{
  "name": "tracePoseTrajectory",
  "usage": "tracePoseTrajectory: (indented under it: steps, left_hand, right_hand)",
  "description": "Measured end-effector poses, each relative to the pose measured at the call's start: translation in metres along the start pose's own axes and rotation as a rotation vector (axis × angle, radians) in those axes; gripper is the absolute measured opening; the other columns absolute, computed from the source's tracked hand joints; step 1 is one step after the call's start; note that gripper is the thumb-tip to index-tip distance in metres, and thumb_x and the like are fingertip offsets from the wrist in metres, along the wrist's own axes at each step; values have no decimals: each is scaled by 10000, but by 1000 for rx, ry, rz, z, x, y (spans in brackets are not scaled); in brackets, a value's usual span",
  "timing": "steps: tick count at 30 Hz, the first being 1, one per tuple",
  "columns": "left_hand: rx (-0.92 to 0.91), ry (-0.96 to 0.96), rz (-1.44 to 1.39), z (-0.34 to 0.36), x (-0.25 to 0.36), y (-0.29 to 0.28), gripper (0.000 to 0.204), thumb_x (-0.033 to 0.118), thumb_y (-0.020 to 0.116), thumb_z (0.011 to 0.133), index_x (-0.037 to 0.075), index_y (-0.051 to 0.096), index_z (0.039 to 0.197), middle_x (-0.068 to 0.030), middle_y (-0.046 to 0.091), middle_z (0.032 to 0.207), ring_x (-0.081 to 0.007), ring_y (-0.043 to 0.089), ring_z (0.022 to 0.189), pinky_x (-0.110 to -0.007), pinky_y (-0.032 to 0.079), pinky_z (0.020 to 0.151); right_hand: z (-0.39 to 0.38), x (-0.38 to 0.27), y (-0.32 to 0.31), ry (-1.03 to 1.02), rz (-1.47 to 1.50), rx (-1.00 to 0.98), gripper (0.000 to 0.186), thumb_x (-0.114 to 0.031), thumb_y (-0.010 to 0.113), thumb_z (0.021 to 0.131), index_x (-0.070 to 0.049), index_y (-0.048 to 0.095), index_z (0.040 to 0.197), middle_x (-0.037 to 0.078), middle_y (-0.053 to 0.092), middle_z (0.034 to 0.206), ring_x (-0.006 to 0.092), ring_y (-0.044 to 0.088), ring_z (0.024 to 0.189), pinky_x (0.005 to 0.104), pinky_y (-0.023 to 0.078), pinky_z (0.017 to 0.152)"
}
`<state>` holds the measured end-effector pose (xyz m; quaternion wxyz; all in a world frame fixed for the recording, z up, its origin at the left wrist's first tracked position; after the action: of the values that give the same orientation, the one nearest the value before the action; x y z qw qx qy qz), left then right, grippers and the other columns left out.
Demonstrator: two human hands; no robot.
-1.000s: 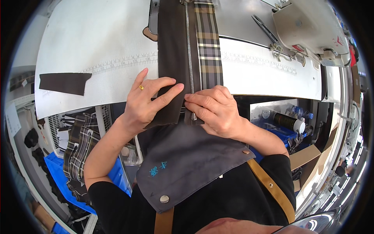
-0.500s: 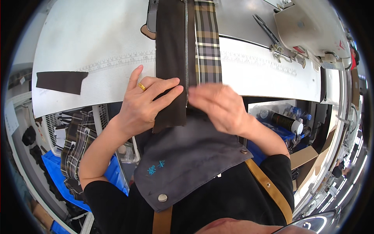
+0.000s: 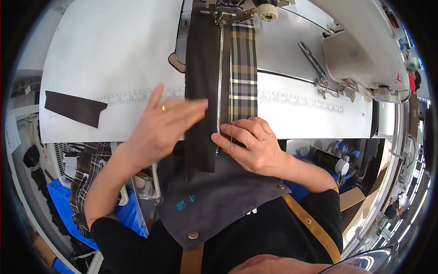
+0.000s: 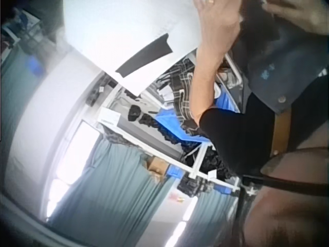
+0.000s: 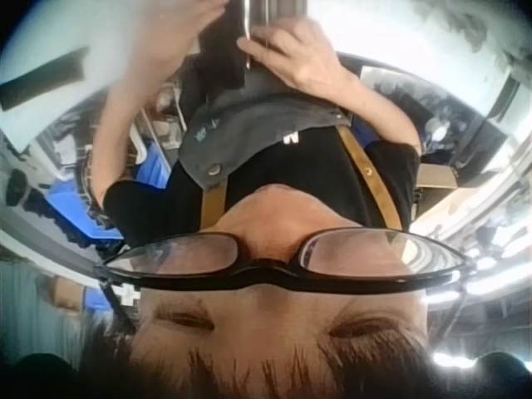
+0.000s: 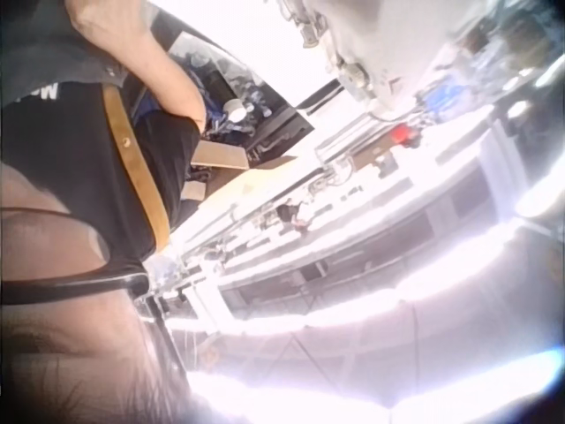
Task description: The person sews zippers onto plaid fabric pouches using an industrial sewing machine. They align the zipper with the fabric edge, guide the material under the presser foot, and stitch along the zipper teeth. The person handles multiple pouches, flipping them to sew different sides and trimming threads with scissors.
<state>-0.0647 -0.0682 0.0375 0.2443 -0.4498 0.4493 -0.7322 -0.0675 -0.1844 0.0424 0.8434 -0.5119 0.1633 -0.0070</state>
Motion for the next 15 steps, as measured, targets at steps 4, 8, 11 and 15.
tracePoseTrajectory:
  steps: [4,8,11,15]
  left_hand:
    - [244,-72,190,50,-39,-16,359,210,604,837,70,573,1166,-20,542,1274,-210,520,1124,-525,148,1079]
    - [203,-122,173,71,-71,-12,420,323,644,806,112,582,1164,19,541,1275,-215,501,1133,-540,136,1076]
    - [173,-122,149,73,-75,-11,426,356,657,788,132,598,1145,33,543,1271,-221,491,1127,-544,132,1076]
    - [129,-138,116,76,-78,-12,412,360,667,777,140,613,1121,41,544,1270,-219,476,1136,-541,128,1078]
  right_hand:
    - [6,0,-2,3,15,-15,410,-112,674,617,-94,682,1026,45,588,1019,200,522,920,319,424,755]
    - [5,3,-3,-19,66,-12,407,-106,667,617,-103,684,1023,44,586,1010,195,517,913,316,426,745]
    - [4,6,-1,-7,84,-9,411,-110,673,610,-113,689,1020,36,586,1009,193,514,912,311,427,735]
    - [4,4,-1,6,76,-23,406,-117,684,614,-116,690,1020,30,587,1010,191,512,912,308,422,727]
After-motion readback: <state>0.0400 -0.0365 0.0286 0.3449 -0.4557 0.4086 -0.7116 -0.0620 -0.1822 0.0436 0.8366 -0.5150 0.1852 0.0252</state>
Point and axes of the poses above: each hand's wrist, its own z-axis towards the middle knuckle, its own y-axis out of the palm, x = y × z, the point moved 10 cm from there along z, towards the middle knuckle
